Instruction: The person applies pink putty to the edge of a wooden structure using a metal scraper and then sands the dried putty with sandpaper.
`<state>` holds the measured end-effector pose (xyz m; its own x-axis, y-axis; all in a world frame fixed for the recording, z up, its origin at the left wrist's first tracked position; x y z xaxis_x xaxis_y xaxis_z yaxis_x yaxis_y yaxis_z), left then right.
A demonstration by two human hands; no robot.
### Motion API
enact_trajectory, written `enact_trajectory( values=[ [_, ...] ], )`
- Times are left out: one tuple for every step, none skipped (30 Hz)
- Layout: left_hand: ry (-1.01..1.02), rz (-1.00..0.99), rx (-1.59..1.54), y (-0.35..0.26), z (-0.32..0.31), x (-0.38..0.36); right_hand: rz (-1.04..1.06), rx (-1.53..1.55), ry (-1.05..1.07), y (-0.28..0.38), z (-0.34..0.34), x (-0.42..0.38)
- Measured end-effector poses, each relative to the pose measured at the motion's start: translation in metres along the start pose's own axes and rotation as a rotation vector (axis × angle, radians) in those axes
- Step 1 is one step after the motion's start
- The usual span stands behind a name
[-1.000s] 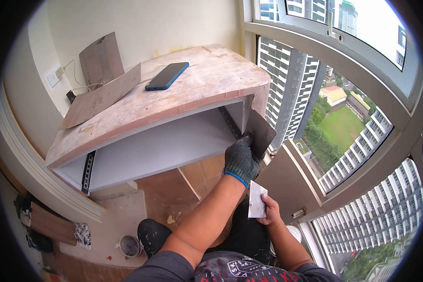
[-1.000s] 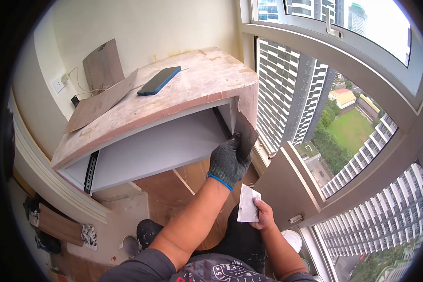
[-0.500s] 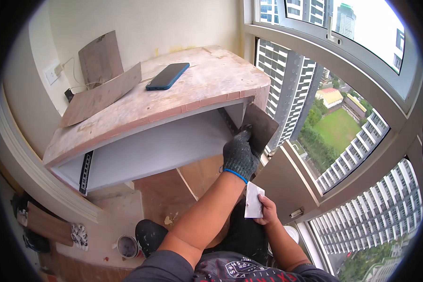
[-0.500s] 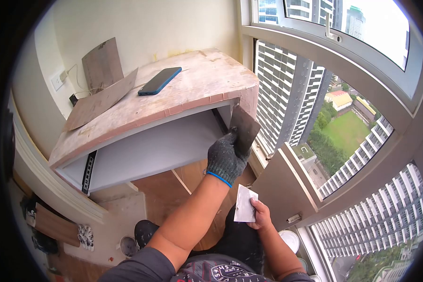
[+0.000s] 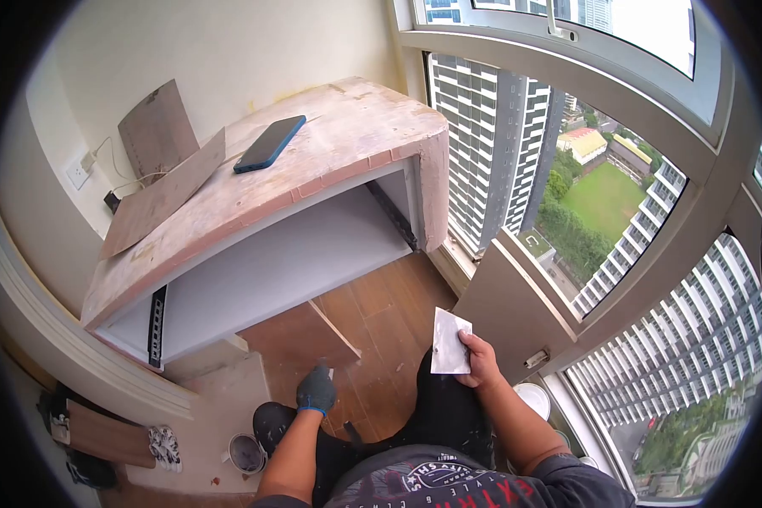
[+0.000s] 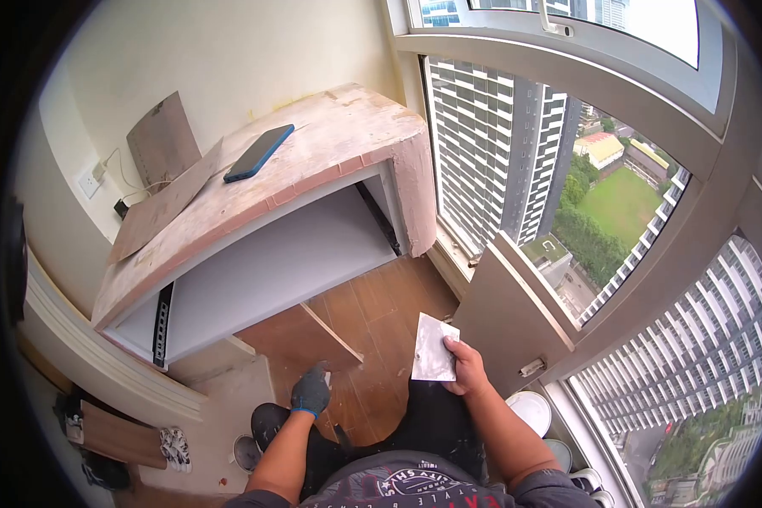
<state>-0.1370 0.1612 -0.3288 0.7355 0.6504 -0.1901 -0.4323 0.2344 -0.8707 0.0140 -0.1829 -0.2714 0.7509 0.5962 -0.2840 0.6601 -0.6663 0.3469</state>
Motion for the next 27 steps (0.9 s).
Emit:
enact_trajectory(
  values=[
    [-0.132,-0.100,0.181,0.013,0.003,0.002,0.035,-0.003,-0.084,-0.003,-0.005,0.001],
    [-0.262,-0.200,0.362,0.020,0.007,0.005,0.064,-0.016,-0.092,-0.003,-0.010,0.004],
    [-0.295,-0.212,0.342,0.022,0.013,-0.006,0.073,-0.028,-0.115,-0.008,-0.012,0.002],
    [-0.328,-0.224,0.321,0.012,0.020,-0.022,0.077,-0.044,-0.133,-0.014,-0.015,0.001],
    [-0.275,-0.178,0.087,-0.004,0.020,-0.027,0.102,-0.043,-0.151,-0.018,-0.019,0.005],
    [-0.220,-0.135,-0.149,-0.025,0.018,-0.031,0.131,-0.044,-0.168,-0.023,-0.025,0.009],
    [-0.193,-0.126,-0.320,-0.036,0.017,-0.031,0.161,-0.043,-0.186,-0.027,-0.030,0.013],
    [-0.200,-0.153,-0.330,-0.047,0.018,-0.033,0.192,-0.039,-0.208,-0.032,-0.034,0.015],
    [-0.204,-0.181,-0.340,-0.070,0.022,-0.041,0.235,-0.061,-0.194,-0.035,-0.043,0.016],
    [-0.207,-0.210,-0.350,-0.084,0.026,-0.045,0.275,-0.090,-0.202,-0.037,-0.051,0.015],
    [-0.222,-0.318,-0.299,-0.083,0.029,-0.040,0.313,-0.119,-0.210,-0.037,-0.059,0.013],
    [-0.205,-0.348,-0.273,-0.105,0.033,-0.050,0.351,-0.150,-0.219,-0.037,-0.070,0.010],
    [-0.188,-0.377,-0.248,-0.146,0.039,-0.072,0.419,-0.195,-0.219,-0.034,-0.087,0.002],
    [-0.211,-0.489,-0.149,-0.164,0.043,-0.081,0.461,-0.200,-0.204,-0.031,-0.101,-0.006],
    [-0.244,-0.599,-0.051,-0.182,0.047,-0.090,0.504,-0.205,-0.191,-0.027,-0.114,-0.013],
    [-0.312,-0.796,0.123,-0.190,0.050,-0.093,0.549,-0.207,-0.177,-0.024,-0.123,-0.017],
    [-0.376,-0.991,0.302,-0.197,0.051,-0.098,0.588,-0.216,-0.181,-0.022,-0.126,-0.020],
    [-0.399,-1.120,0.344,-0.205,0.051,-0.103,0.627,-0.234,-0.197,-0.021,-0.128,-0.022],
    [-0.424,-1.250,0.385,-0.212,0.049,-0.109,0.665,-0.254,-0.211,-0.020,-0.131,-0.024],
    [-0.451,-1.381,0.424,-0.219,0.046,-0.114,0.703,-0.275,-0.220,-0.019,-0.134,-0.026],
    [-0.419,-1.422,0.420,-0.223,0.043,-0.115,0.752,-0.286,-0.226,-0.020,-0.137,-0.028],
    [-0.390,-1.461,0.413,-0.226,0.038,-0.116,0.800,-0.299,-0.230,-0.021,-0.143,-0.030],
    [-0.360,-1.500,0.406,-0.228,0.035,-0.119,0.849,-0.314,-0.233,-0.022,-0.149,-0.033],
    [-0.357,-1.502,0.453,-0.229,0.032,-0.122,0.902,-0.352,-0.216,-0.022,-0.160,-0.039],
    [-0.352,-1.505,0.500,-0.231,0.029,-0.125,0.956,-0.389,-0.199,-0.022,-0.173,-0.048],
    [-0.345,-1.512,0.546,-0.233,0.027,-0.126,1.013,-0.423,-0.183,-0.022,-0.180,-0.052],
    [-0.363,-1.519,0.530,-0.234,0.027,-0.124,0.957,-0.515,-0.156,-0.026,-0.176,-0.049]
  ],
)
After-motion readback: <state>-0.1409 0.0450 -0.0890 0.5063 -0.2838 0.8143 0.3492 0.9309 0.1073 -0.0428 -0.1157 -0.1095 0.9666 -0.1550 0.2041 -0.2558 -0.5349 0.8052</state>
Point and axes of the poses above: each hand's wrist, its own x-axis towards the middle knuckle, its own z-axis out of the back of the hand, y = z × x, the point moved 2 cm from there along x, towards the middle knuckle, and after that the axes turned 12 degrees about -y, right-handed, at the moved point
